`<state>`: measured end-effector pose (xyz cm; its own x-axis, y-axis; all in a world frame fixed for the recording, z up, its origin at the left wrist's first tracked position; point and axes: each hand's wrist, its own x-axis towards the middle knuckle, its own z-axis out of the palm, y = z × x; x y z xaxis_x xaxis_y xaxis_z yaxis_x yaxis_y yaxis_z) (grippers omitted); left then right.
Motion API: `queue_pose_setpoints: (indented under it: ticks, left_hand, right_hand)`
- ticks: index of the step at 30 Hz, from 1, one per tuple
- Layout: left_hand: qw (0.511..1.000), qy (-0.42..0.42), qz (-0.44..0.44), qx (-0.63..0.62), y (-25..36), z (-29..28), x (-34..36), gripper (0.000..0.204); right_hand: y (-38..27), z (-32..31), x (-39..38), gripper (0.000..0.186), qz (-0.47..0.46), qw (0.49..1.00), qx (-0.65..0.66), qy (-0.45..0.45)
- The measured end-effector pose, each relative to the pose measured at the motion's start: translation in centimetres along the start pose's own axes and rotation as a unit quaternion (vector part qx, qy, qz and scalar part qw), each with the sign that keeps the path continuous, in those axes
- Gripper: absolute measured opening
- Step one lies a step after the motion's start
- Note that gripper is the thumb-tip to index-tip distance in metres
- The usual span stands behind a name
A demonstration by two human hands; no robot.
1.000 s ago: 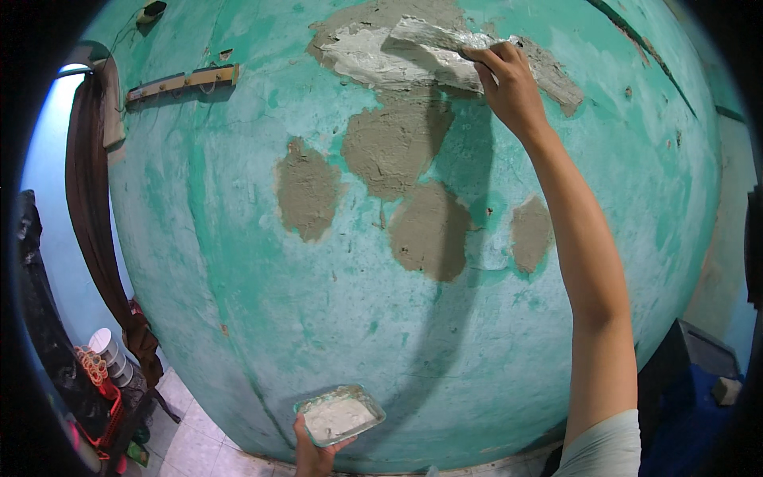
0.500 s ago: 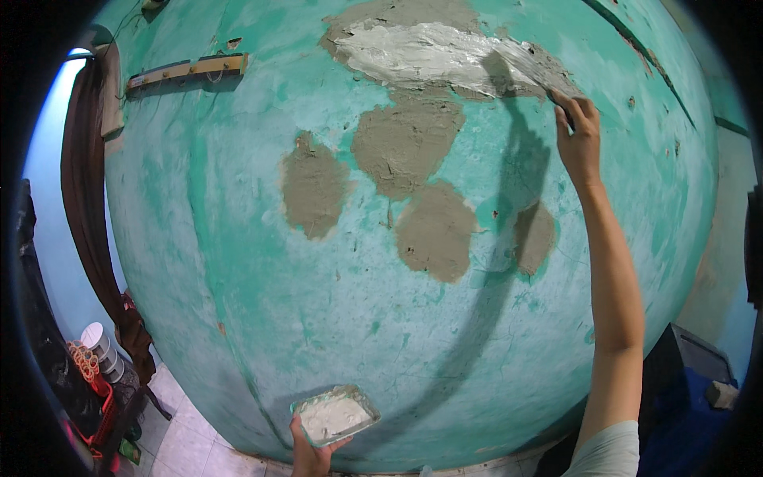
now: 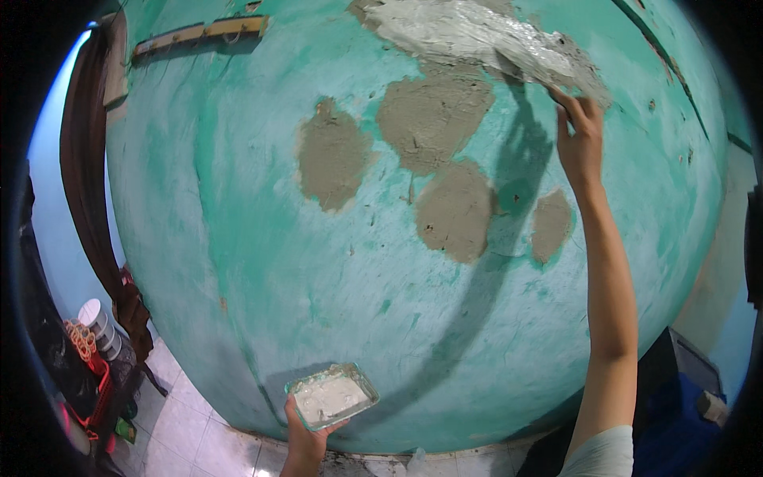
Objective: The person applies a white paste to a green wall using a putty knife and a small container. They repeatedly scoop the paste and spread it over several spots on the wall to cover imperfections.
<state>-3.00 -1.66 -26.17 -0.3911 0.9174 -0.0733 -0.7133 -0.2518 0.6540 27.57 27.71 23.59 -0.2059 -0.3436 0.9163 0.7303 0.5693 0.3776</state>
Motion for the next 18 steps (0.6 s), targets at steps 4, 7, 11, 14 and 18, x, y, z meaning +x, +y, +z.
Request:
queue_pose_setpoints:
  ticks: [4, 7, 11, 14, 18]
  left_hand:
    - [1.0, 0.014, -0.006, -0.011, 0.7, 0.2, 0.5, 0.076]
    - [0.999, 0.026, -0.003, -0.019, 0.5, -0.4, 0.2, 0.076]
    - [1.0, 0.008, -0.003, -0.021, 1.2, 0.0, -0.7, 0.075]
    - [1.0, -0.02, -0.001, -0.009, 1.7, -1.0, -0.7, 0.076]
    - [1.0, 0.02, 0.01, -0.008, 2.7, -2.1, -1.6, 0.075]
  right_hand:
    - [-1.5, -1.6, -1.8, 0.032, 0.04, 0.997, -0.048, 0.043]
    - [-6.3, 0.2, -0.5, 0.032, 0.049, 0.997, 0.013, 0.059]
    - [-12.9, 4.4, 3.0, 0.028, 0.031, 0.994, 0.041, 0.094]
    - [-16.4, 8.0, 5.6, 0.028, 0.038, 0.993, 0.029, 0.104]
    - [-19.2, 11.7, 7.7, 0.031, 0.046, 0.992, 0.017, 0.119]
